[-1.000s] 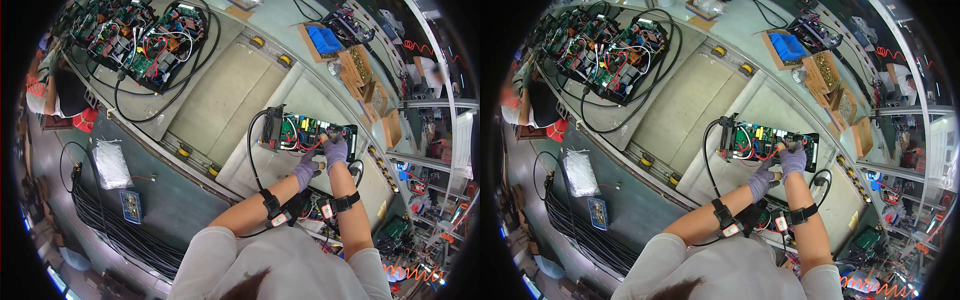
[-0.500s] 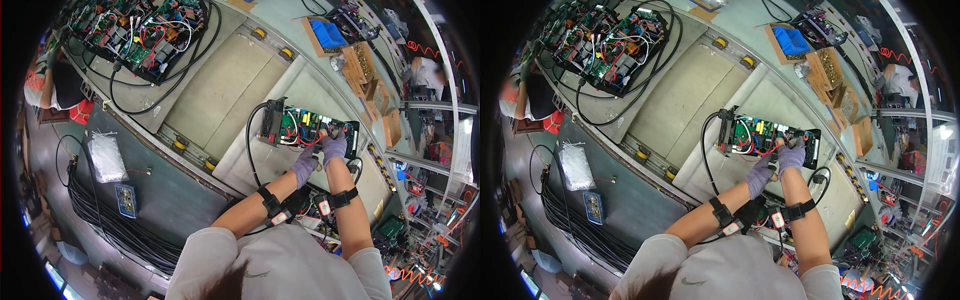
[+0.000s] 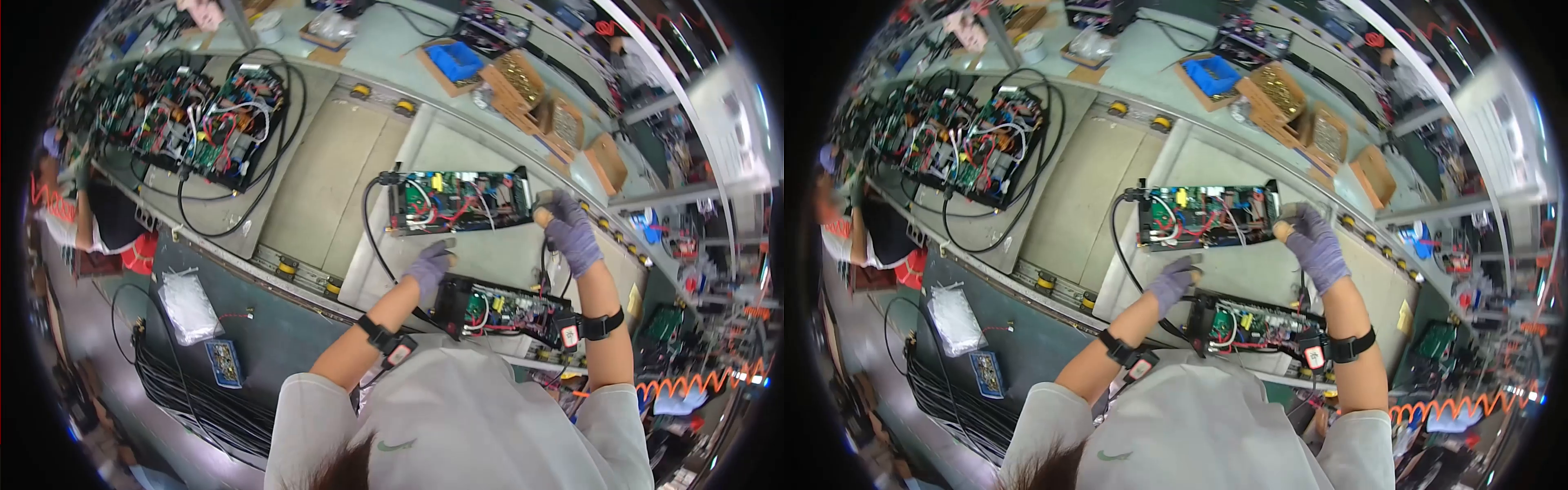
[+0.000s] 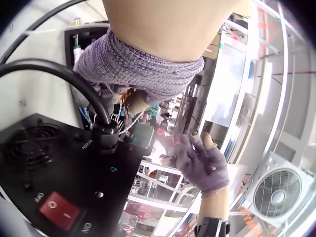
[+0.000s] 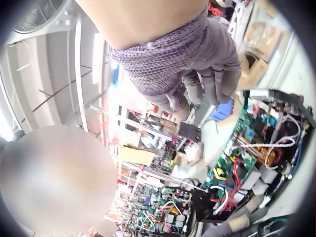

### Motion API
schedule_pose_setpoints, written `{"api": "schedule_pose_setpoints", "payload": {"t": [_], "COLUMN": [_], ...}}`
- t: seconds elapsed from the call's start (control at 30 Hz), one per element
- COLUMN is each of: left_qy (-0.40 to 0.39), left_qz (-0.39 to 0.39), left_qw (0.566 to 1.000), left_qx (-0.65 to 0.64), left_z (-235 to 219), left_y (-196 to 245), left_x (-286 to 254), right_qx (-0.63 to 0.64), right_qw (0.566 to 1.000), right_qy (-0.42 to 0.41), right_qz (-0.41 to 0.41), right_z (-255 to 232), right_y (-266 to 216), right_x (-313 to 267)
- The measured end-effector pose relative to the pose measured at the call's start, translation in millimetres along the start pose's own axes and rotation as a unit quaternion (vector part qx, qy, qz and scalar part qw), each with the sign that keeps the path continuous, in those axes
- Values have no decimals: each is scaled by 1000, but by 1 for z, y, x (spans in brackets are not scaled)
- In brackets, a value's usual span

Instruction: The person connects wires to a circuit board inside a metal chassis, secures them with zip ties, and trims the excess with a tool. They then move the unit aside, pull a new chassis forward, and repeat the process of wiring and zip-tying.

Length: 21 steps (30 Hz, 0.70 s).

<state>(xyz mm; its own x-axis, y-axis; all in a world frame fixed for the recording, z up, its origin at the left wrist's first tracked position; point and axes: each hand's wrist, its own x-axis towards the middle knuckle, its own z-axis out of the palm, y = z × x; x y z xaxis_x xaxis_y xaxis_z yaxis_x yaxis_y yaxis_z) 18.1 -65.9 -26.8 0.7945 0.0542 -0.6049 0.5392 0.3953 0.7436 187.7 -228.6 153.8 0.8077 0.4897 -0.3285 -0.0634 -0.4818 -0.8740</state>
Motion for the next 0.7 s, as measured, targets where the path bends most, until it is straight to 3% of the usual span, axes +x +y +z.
{"api": "schedule_pose_setpoints", "payload": {"t": [0.1,0.27,0.33,0.43,0.47,0.5,0.6,0.67,0.7], "left_qy": [56,104,30,-52,-70,-100,-64,-59,-76], "left_qz": [59,120,75,-47,-94,-101,-15,36,47], "left_qw": [997,983,975,947,938,915,870,871,889], "left_qx": [-9,95,206,315,327,377,489,487,448], "left_z": [-12,-25,-27,-30,-24,-3,23,13,11], "left_y": [-7,-36,-35,-63,-69,-42,-57,-104,-118], "left_x": [-41,-94,-111,-110,-106,-115,-97,-63,-47], "right_qx": [-14,-69,-58,-42,-102,-162,-340,-346,-270], "right_qw": [994,984,978,952,941,925,874,881,912], "right_qy": [53,152,195,294,301,306,266,82,80], "right_qz": [-91,-63,-46,77,116,155,224,311,298], "right_z": [-41,-81,-97,-112,-114,-116,-88,-71,-63], "right_y": [2,40,93,184,216,247,274,248,257], "right_x": [-49,-140,-168,-203,-212,-221,-242,-238,-239]}}
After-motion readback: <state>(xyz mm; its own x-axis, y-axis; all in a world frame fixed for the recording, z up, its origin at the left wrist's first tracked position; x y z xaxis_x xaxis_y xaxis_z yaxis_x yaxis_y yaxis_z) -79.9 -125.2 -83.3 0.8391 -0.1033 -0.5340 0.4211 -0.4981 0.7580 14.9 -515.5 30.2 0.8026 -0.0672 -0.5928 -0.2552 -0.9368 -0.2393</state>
